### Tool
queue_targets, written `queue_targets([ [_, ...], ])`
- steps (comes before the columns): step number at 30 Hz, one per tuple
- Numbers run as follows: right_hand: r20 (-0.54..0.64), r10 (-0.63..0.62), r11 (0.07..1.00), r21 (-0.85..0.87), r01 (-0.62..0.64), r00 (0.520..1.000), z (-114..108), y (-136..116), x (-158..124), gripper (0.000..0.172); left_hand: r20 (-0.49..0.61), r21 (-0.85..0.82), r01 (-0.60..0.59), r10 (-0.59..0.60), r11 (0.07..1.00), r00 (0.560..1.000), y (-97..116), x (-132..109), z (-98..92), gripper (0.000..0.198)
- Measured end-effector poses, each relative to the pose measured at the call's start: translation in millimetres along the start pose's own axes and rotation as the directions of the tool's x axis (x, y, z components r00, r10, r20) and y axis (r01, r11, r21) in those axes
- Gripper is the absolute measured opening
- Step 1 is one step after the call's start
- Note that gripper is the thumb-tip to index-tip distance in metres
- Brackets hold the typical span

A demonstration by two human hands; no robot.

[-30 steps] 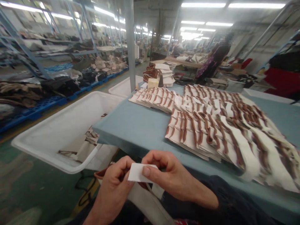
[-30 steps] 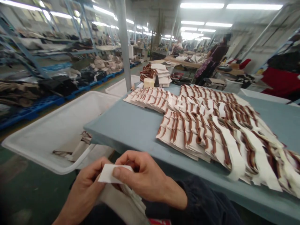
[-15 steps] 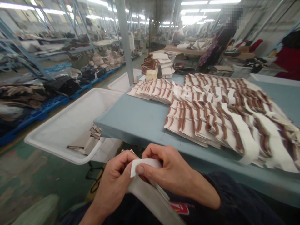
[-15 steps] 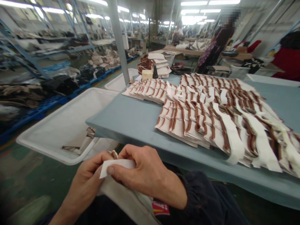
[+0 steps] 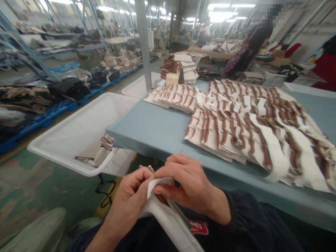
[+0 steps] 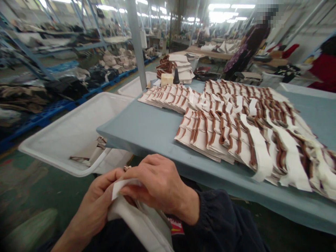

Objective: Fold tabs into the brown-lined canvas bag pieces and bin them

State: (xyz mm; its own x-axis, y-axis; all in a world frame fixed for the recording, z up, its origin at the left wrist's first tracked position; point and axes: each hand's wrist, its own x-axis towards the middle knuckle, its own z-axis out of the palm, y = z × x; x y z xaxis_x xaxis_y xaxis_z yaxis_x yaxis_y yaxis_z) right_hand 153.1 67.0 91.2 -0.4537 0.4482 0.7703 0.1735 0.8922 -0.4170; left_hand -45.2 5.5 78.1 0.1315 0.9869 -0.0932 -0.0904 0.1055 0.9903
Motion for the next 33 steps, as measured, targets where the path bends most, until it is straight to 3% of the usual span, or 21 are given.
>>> queue_targets([
  [3, -0.002, -0.112, 0.991, -0.076, 0.111, 0.994, 2.2, 0.2, -1.8, 0.029, -0.006, 0.032, -0.011, 0.012, 0.999, 1.0, 3.1, -0.1, -0.5, 0.053],
  [8, 0.111, -0.081, 0.996, -0.026, 0.085, 0.99, 3.0, -6.2, 0.8, 0.014, -0.052, 0.1, 0.015, -0.01, 0.995, 0.999, 12.3, -5.2, 4.9, 0.06],
  [13, 0.115, -0.069, 0.998, 0.014, 0.067, 0.991, 12.1, -7.0, 4.5, 0.014, -0.146, 0.136, 0.002, 0.018, 0.991, 0.989, 12.0, -8.7, 2.3, 0.068],
  [16, 0.131, -0.065, 0.998, 0.011, 0.064, 0.989, 16.3, -11.6, 3.7, 0.017, -0.167, 0.109, -0.009, 0.027, 0.994, 0.986, 12.9, -15.4, -3.6, 0.063],
  [19, 0.16, -0.173, 0.979, -0.077, 0.187, 0.972, 15.1, -15.1, -1.7, 0.015, -0.172, 0.069, -0.03, 0.042, 0.997, 0.984, 9.5, -21.7, -14.0, 0.053],
  [22, 0.193, -0.245, 0.949, -0.152, 0.276, 0.95, 11.7, -14.6, -8.1, 0.011, -0.188, 0.144, -0.022, 0.049, 0.989, 0.981, 1.2, -22.8, -25.5, 0.049],
  [27, 0.193, -0.261, 0.923, -0.238, 0.303, 0.946, 8.6, -12.7, -13.0, 0.017, -0.143, 0.183, -0.031, 0.057, 0.983, 0.988, -3.4, -21.5, -29.1, 0.045],
  [30, 0.153, -0.197, 0.965, -0.142, 0.219, 0.968, 10.4, -15.4, -13.2, 0.014, -0.135, 0.23, -0.04, 0.072, 0.972, 0.988, -3.2, -18.1, -26.9, 0.044],
  [32, 0.061, 0.019, 1.0, 0.024, -0.021, 0.998, 12.0, -20.8, -12.6, 0.012, -0.151, 0.243, -0.035, 0.073, 0.969, 0.986, -3.7, -14.7, -25.7, 0.044],
  [33, 0.056, 0.205, 0.969, 0.131, -0.211, 0.977, 12.2, -24.5, -12.2, 0.014, -0.162, 0.239, -0.032, 0.072, 0.971, 0.984, -4.0, -12.9, -24.9, 0.043],
])
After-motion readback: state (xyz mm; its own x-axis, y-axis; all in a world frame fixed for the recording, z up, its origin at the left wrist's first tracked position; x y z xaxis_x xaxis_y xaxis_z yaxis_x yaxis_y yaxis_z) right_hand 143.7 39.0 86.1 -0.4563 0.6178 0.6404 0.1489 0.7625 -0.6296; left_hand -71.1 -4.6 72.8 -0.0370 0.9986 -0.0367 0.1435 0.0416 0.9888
